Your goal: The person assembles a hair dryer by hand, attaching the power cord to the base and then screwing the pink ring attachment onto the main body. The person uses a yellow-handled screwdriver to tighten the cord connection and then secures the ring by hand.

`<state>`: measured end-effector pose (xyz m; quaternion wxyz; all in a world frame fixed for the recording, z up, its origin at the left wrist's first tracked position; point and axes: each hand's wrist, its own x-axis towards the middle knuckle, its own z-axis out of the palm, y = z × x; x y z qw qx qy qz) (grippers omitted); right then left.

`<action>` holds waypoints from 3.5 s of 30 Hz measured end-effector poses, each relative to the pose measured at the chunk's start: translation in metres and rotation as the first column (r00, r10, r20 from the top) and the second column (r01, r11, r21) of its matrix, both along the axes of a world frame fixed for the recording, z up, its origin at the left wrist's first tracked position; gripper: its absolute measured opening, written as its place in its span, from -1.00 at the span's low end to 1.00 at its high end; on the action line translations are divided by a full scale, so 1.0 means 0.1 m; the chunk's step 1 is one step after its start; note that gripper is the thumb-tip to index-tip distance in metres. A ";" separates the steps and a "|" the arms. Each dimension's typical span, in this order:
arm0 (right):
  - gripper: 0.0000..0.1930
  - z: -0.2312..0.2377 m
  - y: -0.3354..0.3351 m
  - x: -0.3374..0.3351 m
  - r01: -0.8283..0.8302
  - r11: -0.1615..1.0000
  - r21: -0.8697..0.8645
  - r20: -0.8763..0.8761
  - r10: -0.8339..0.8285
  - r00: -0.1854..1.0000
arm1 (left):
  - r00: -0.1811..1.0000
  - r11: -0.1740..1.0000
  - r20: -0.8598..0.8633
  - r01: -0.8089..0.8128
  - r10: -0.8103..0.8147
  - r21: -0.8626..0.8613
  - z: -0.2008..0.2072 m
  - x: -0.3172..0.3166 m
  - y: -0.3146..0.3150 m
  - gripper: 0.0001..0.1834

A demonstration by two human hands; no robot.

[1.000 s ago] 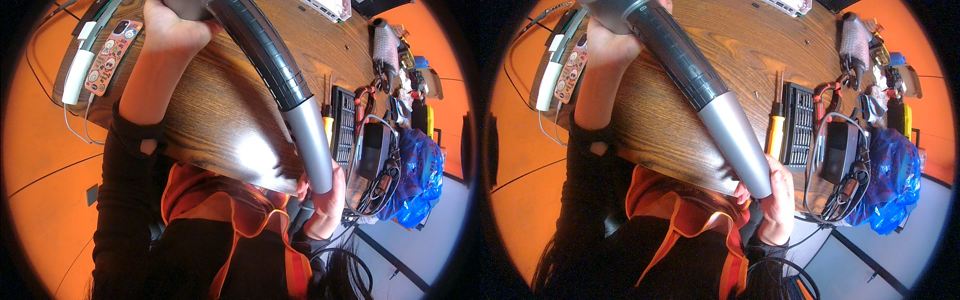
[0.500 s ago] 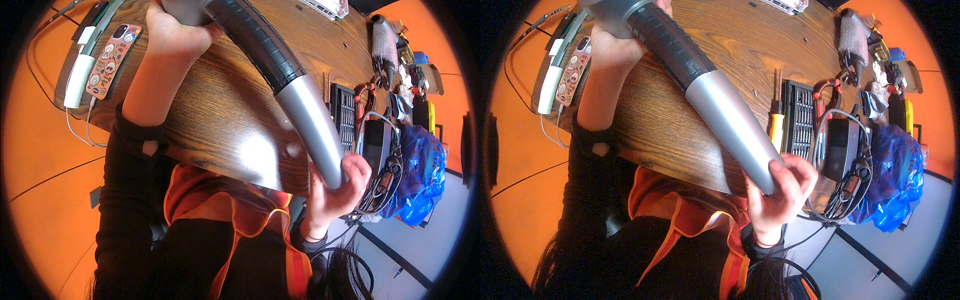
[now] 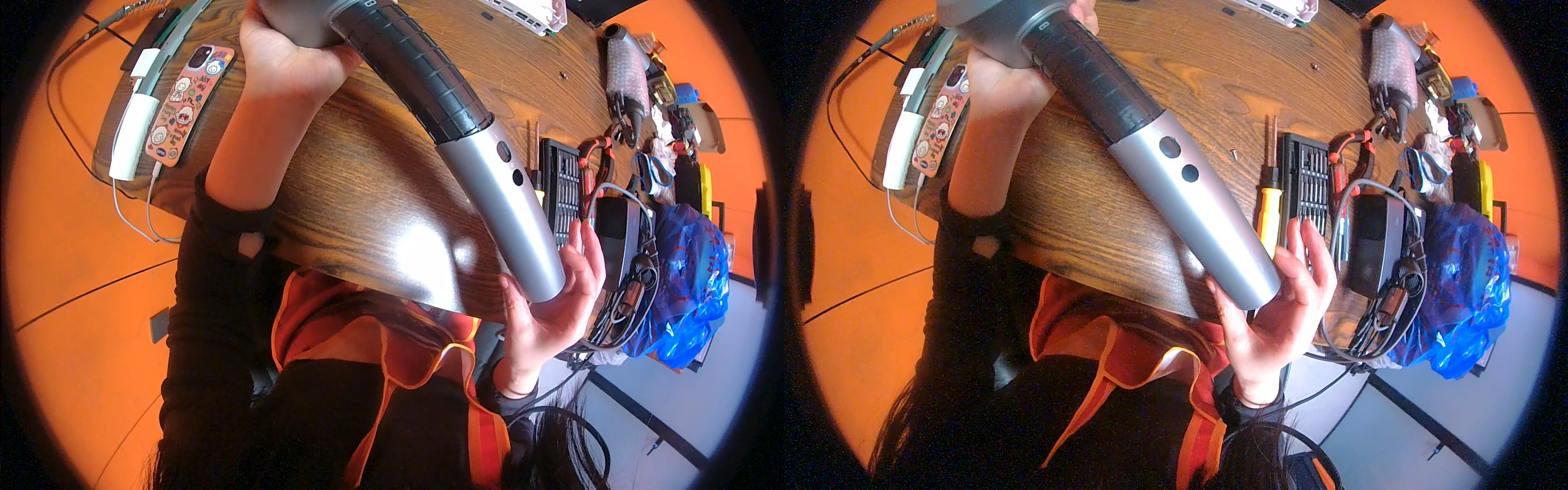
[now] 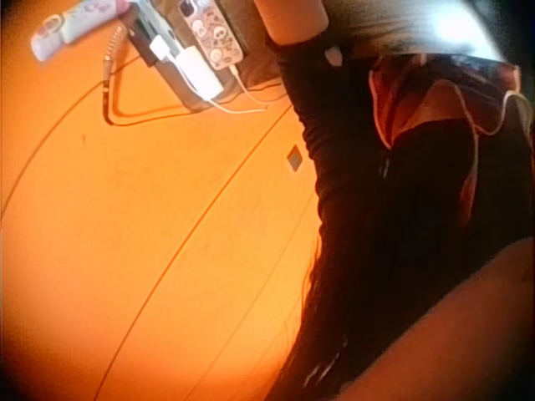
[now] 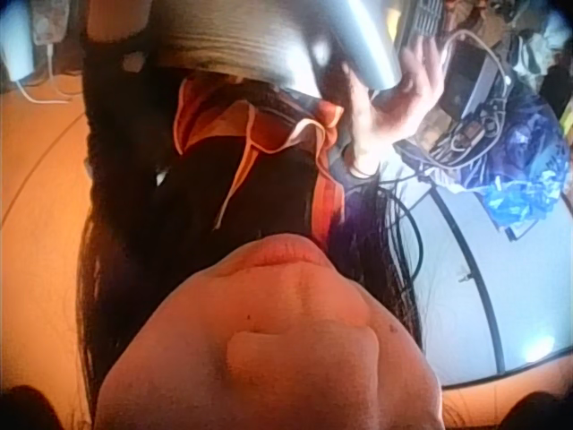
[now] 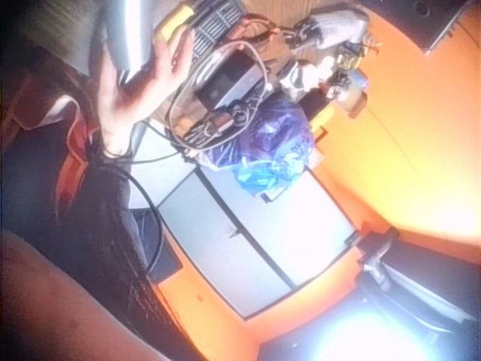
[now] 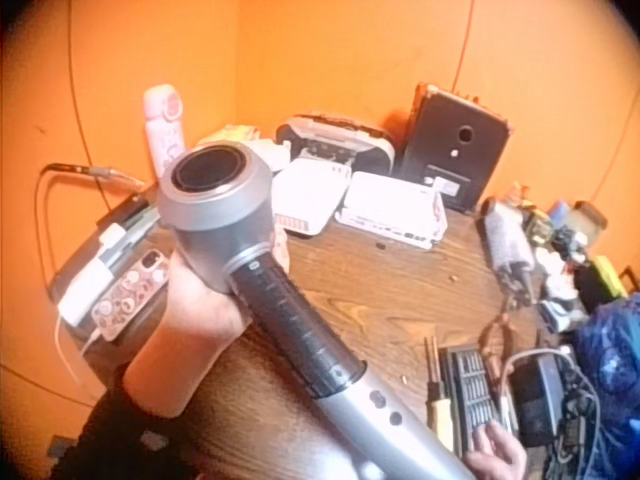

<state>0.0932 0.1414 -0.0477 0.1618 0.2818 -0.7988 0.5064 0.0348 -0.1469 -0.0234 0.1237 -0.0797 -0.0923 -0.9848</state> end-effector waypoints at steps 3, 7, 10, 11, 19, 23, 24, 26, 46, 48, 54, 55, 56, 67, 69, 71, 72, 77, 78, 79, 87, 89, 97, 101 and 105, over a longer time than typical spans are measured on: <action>-0.38 0.00 0.02 -0.01 -0.012 0.998 0.069 -0.052 0.016 0.999 | 0.998 1.000 0.047 -0.030 0.029 0.011 0.01 0.00 0.01 -0.58; -0.44 -0.02 0.04 0.00 -0.063 0.995 0.080 -0.074 0.069 0.995 | 1.000 0.999 -0.012 -0.026 0.026 -0.045 0.01 -0.01 0.02 -0.55; -0.49 -0.03 0.03 0.00 -0.070 0.995 0.072 -0.063 0.075 0.995 | 0.996 0.993 -0.027 -0.088 0.087 -0.081 0.03 -0.01 0.02 -0.52; -0.48 -0.03 0.02 0.00 -0.068 0.995 0.078 -0.068 0.073 0.995 | 0.995 0.993 -0.004 -0.102 0.102 -0.051 0.03 -0.02 0.03 -0.52; -0.48 -0.02 0.01 0.01 -0.051 0.996 0.075 -0.086 0.057 0.995 | 0.981 0.987 0.118 -0.156 0.151 0.029 0.08 -0.03 0.07 -0.49; -0.50 -0.03 0.01 0.02 -0.047 0.998 0.040 -0.094 0.051 0.994 | 0.966 0.983 0.192 -0.183 0.175 0.024 0.10 -0.02 0.08 -0.48; -0.50 -0.03 0.02 0.02 -0.045 0.998 0.039 -0.098 0.049 0.994 | 0.963 0.982 0.199 -0.190 0.182 0.021 0.11 -0.02 0.08 -0.47; -0.50 -0.03 0.03 0.03 -0.052 0.997 0.056 -0.094 0.057 0.994 | 0.965 0.982 0.197 -0.182 0.171 0.040 0.10 -0.02 0.08 -0.47; -0.47 0.00 0.02 0.00 -0.175 0.969 -0.175 0.610 0.246 0.753 | 0.969 0.982 0.165 -0.173 0.184 -0.078 0.00 -0.04 0.04 -0.48; -0.43 -0.02 0.01 0.02 -0.113 0.921 -0.372 0.571 0.323 0.755 | 0.941 0.966 0.221 -0.245 0.258 -0.084 0.01 -0.05 0.05 -0.45; -0.52 -0.06 -0.01 -0.02 -0.135 0.949 -0.284 0.612 0.288 0.737 | 0.945 0.969 0.221 -0.220 0.240 -0.110 0.05 0.03 0.13 -0.43; -0.37 -0.03 0.02 -0.04 -0.168 0.966 -0.195 0.683 0.257 0.683 | 0.938 0.965 0.230 -0.236 0.258 -0.118 0.05 0.03 0.14 -0.43; -0.42 -0.06 0.00 -0.03 -0.123 0.951 -0.285 0.646 0.285 0.708 | 0.931 0.960 0.240 -0.251 0.275 -0.127 0.07 0.03 0.16 -0.43; -0.31 -0.07 -0.03 0.00 -0.037 0.974 -0.221 0.489 0.144 0.861 | 0.867 0.928 0.341 -0.309 0.364 -0.206 0.18 0.04 0.21 -0.44; -0.29 -0.07 -0.03 0.01 -0.037 0.971 -0.237 0.498 0.154 0.853 | 0.846 0.922 0.371 -0.325 0.383 -0.212 0.18 0.02 0.22 -0.45; -0.28 -0.07 -0.03 0.02 -0.038 0.967 -0.251 0.504 0.165 0.848 | 0.836 0.898 0.354 -0.325 0.419 -0.297 0.16 0.01 0.20 -0.47; -0.27 -0.06 -0.04 0.02 -0.056 0.961 -0.270 0.510 0.192 0.838 | 0.838 0.869 0.316 -0.320 0.446 -0.377 0.14 0.02 0.17 -0.47; -0.16 0.01 -0.06 0.01 -0.042 0.955 -0.295 0.664 0.236 0.710 | 0.944 0.914 0.097 -0.274 0.315 -0.300 0.01 -0.01 0.07 -0.43; -0.19 0.02 -0.06 0.00 -0.065 0.954 -0.293 0.664 0.252 0.705 | 0.928 0.915 0.156 -0.284 0.338 -0.288 0.00 -0.02 0.07 -0.42; -0.22 0.03 -0.06 0.01 -0.094 0.947 -0.306 0.675 0.285 0.680 | 0.909 0.916 0.216 -0.293 0.356 -0.274 0.00 -0.02 0.08 -0.41; -0.25 -0.07 -0.02 0.02 -0.092 0.969 -0.227 0.603 0.214 0.768 | 0.856 0.924 0.378 -0.255 0.354 -0.286 0.04 0.00 0.15 -0.38; -0.25 -0.10 0.00 0.03 -0.107 0.972 -0.211 0.564 0.211 0.799 | 0.953 0.961 0.214 -0.164 0.213 -0.224 -0.06 0.01 0.07 -0.34; -0.43 -0.16 0.05 0.04 -0.131 0.974 -0.186 0.429 0.201 0.881 | 0.994 0.994 -0.107 -0.046 0.035 -0.096 -0.21 0.05 0.02 -0.22; -0.46 -0.16 0.08 0.01 -0.203 0.973 -0.113 0.326 0.229 0.917 | 0.960 0.960 0.131 -0.226 0.249 -0.165 -0.03 0.01 0.08 -0.34; -0.48 -0.13 0.07 0.01 -0.178 0.965 -0.190 0.388 0.241 0.890 | 0.965 0.972 0.161 -0.181 0.205 -0.151 0.03 0.04 0.08 -0.32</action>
